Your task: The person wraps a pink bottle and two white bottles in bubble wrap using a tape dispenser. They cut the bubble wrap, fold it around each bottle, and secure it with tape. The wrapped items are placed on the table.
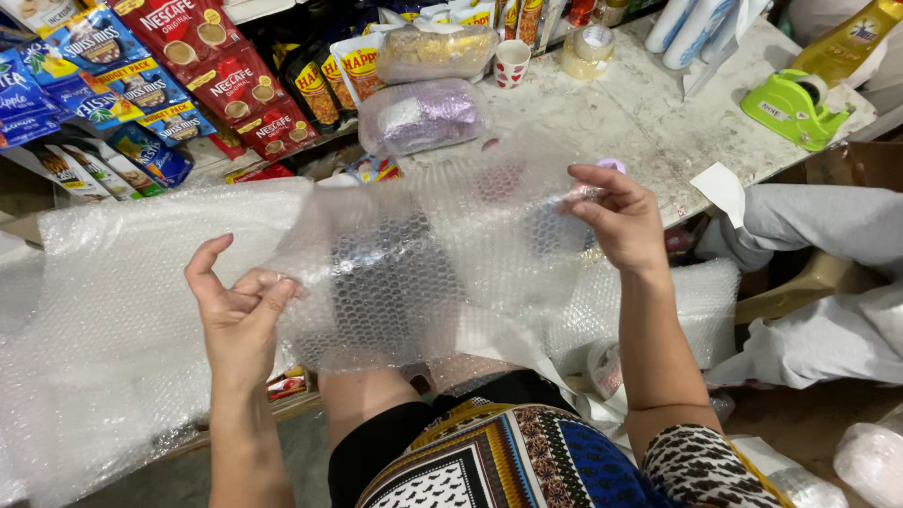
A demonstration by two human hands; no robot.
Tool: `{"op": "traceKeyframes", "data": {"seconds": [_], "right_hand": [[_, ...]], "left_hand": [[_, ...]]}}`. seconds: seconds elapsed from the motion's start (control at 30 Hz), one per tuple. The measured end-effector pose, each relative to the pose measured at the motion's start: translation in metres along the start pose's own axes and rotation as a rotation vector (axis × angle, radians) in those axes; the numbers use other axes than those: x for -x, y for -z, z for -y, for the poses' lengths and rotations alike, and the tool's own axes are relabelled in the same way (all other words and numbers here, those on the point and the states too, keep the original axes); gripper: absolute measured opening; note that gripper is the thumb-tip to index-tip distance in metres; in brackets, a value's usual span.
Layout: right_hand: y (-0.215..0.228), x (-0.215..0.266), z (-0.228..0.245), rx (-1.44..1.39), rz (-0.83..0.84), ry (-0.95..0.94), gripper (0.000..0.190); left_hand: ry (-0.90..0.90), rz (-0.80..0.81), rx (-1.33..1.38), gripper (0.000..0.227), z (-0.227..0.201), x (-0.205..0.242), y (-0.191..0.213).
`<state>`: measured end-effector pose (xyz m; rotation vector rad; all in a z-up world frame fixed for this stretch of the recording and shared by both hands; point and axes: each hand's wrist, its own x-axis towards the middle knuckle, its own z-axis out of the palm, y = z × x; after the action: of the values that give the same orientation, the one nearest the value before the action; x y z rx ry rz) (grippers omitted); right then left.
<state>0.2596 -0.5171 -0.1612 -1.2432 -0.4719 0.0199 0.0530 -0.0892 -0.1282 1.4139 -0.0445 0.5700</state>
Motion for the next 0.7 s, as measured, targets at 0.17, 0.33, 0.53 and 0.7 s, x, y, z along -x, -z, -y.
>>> {"op": "traceKeyframes", "data": {"seconds": [0.17, 0.33, 0.53, 0.7], "right_hand": [[-0.002, -0.002, 0.024, 0.303, -0.032, 0.089, 0.033], [0.005, -0.003, 0.051, 0.421, 0.058, 0.080, 0.041], [0.001, -0.018, 0.061, 0.977, 0.101, 0.304, 0.019], [-0.012, -0.049, 0.048, 0.909, 0.031, 0.340, 0.011]], "left_hand": [[0.268, 0.087, -0.120, 0.061, -0.022, -0.005, -0.003], [0.207, 0.086, -0.147, 0.049, -0.016, -0.006, -0.004], [0.131, -0.004, -0.799, 0.025, 0.001, -0.015, -0.013], [0.167, -0.072, -0.509, 0.011, 0.016, -0.044, -0.048]]}}
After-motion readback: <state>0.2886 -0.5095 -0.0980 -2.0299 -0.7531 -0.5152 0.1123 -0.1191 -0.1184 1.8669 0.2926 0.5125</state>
